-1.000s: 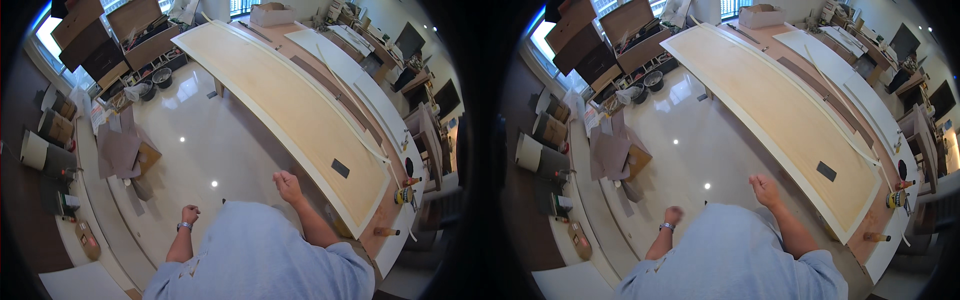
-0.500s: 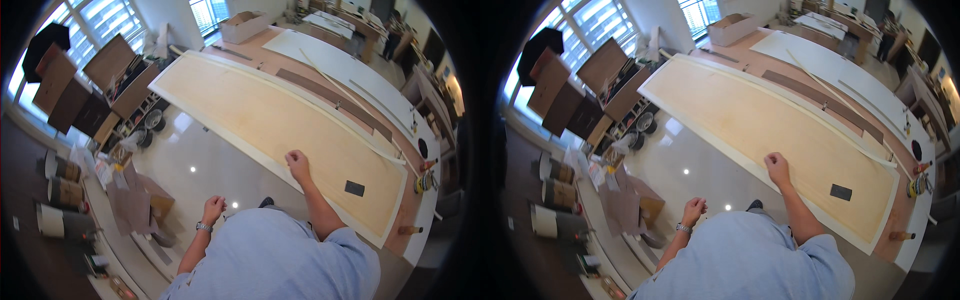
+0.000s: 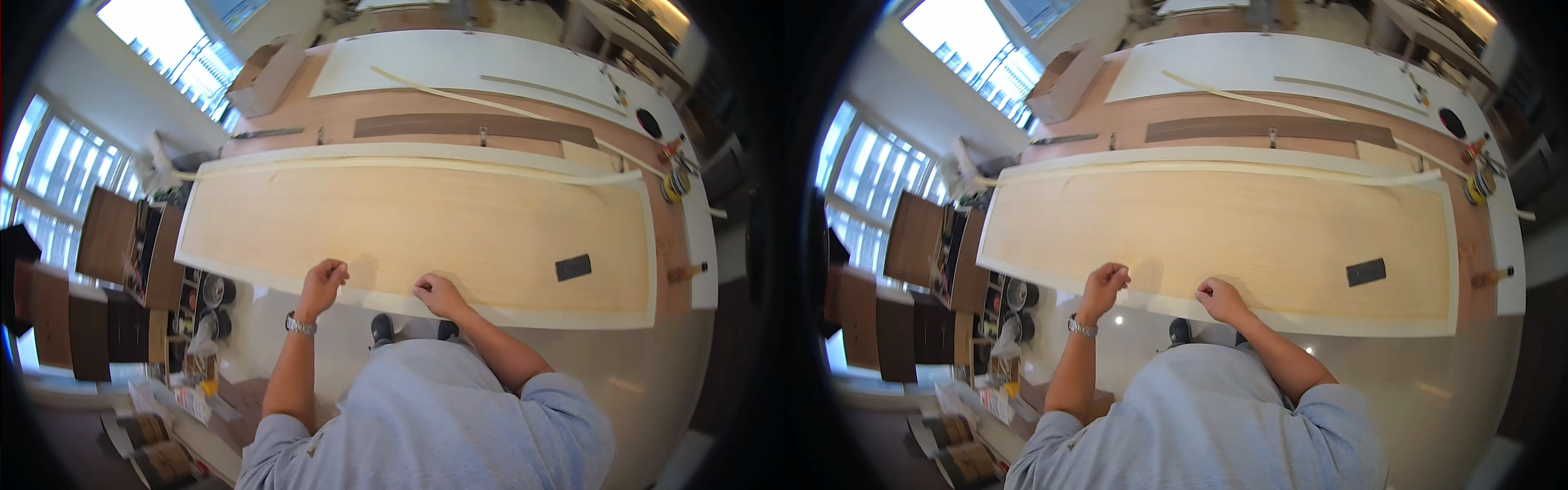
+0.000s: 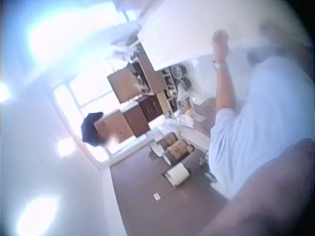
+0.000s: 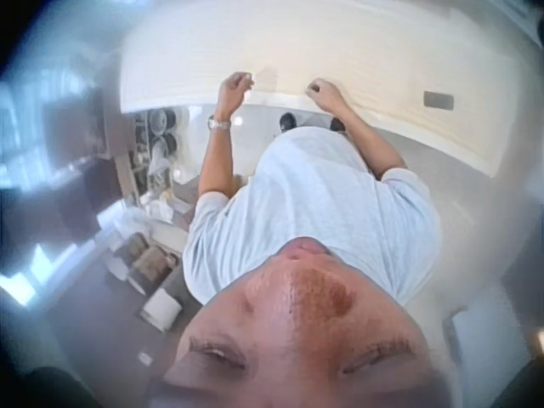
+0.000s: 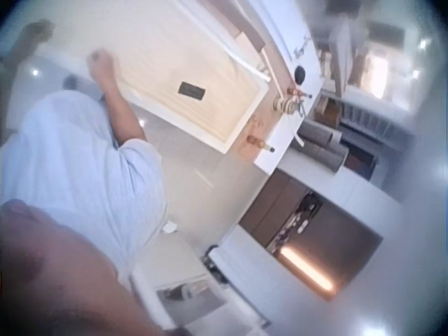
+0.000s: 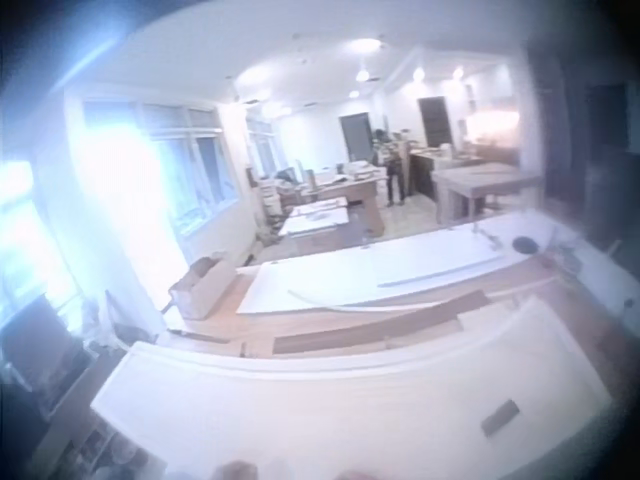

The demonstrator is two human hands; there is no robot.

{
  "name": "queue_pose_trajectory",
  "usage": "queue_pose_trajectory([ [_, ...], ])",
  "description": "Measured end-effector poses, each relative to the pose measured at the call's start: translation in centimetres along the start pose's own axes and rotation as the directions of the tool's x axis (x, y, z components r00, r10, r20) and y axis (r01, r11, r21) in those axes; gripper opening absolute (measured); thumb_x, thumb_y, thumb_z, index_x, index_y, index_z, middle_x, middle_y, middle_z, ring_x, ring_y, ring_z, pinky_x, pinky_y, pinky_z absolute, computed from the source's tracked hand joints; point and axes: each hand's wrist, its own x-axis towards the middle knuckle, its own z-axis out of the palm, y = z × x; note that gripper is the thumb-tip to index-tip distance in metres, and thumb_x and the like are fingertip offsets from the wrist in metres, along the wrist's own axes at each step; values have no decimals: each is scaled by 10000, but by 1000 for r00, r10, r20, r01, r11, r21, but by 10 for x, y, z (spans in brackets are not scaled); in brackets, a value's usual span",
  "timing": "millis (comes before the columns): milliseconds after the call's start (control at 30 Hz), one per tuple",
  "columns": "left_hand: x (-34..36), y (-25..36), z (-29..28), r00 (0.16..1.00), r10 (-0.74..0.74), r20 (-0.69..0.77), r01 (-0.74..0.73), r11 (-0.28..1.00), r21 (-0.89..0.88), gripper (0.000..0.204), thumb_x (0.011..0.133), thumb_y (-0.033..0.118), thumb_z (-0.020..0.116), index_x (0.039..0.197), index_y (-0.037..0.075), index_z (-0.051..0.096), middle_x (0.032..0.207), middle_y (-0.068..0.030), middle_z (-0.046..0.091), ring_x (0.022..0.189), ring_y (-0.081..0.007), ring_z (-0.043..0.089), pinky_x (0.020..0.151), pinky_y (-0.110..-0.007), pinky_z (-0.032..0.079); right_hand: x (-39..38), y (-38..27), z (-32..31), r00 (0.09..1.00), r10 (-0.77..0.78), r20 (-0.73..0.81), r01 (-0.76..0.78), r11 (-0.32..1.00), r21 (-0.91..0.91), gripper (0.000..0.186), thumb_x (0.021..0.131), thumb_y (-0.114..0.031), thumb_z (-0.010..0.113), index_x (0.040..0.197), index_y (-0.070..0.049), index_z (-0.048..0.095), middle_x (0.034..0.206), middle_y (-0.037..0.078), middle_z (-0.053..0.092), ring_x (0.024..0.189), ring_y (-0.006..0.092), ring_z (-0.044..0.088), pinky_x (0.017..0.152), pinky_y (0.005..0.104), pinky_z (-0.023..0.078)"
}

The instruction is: The person applies a flexible edging strip to the side of a large wood panel by hand, then uses a brush to apply a substance to the panel and tools to press the edging firmly into place.

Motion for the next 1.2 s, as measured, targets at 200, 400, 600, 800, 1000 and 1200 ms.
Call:
queue_pose_trajectory([
  [200, 153, 21, -4, 921, 239, 308, -319, 915, 245, 239, 862, 204, 556, 930, -22, 596, 779, -95, 639, 687, -172, 588, 644, -289, 469, -5, -4, 13, 977, 43, -211, -37, 999, 32, 198, 789, -208, 611, 850, -19, 618, 766, 106, 633, 697, 198, 599, 645, 313, 474],
  [400, 330, -23, -26, 798, 411, 441, -586, 699, 409, 392, 856, 296, 550, 1120, 7, 561, 1081, -199, 593, 1020, -311, 562, 871, -377, 431, -27, -61, 35, 811, 379, -445, -225, 905, 361, 229, 829, -234, 596, 793, -8, 595, 675, 51, 587, 595, 119, 511, 552, 259, 418],
  [600, 420, -32, 5, 744, 451, 493, -668, 542, 510, 542, 837, 358, 551, 1187, -50, 478, 1175, -245, 519, 1073, -350, 516, 902, -406, 409, -91, -34, 74, 508, 670, -542, -61, 655, 753, 295, 820, -281, 627, 766, 2, 565, 579, -10, 497, 567, 78, 457, 545, 237, 384],
  [800, 424, -9, -1, 802, 265, 535, -574, 588, 569, 562, 818, 451, 518, 1002, -76, 584, 983, -264, 596, 925, -376, 575, 796, -414, 443, -77, 2, 129, 384, 838, -389, 213, 329, 920, 329, 801, -294, 648, 986, -44, 539, 765, -4, 517, 743, 93, 485, 634, 266, 389],
  [1000, 433, -7, -11, 803, 163, 574, -561, 533, 633, 588, 796, 499, 518, 758, -79, 621, 757, -276, 603, 773, -379, 602, 712, -424, 446, -41, -6, 161, 677, 698, -236, 241, 93, 966, 311, 818, -285, 607, 1074, -121, 545, 1012, 21, 597, 942, 145, 543, 803, 295, 398],
  [1200, 445, -10, -13, 823, 139, 551, -520, 578, 629, 630, 776, 550, 516, 768, -70, 626, 799, -289, 601, 825, -391, 592, 764, -423, 433, -36, -13, 169, 690, 681, -244, 353, -23, 935, 334, 815, -257, 607, 1095, -94, 531, 1060, 29, 586, 1009, 166, 536, 887, 333, 397],
])
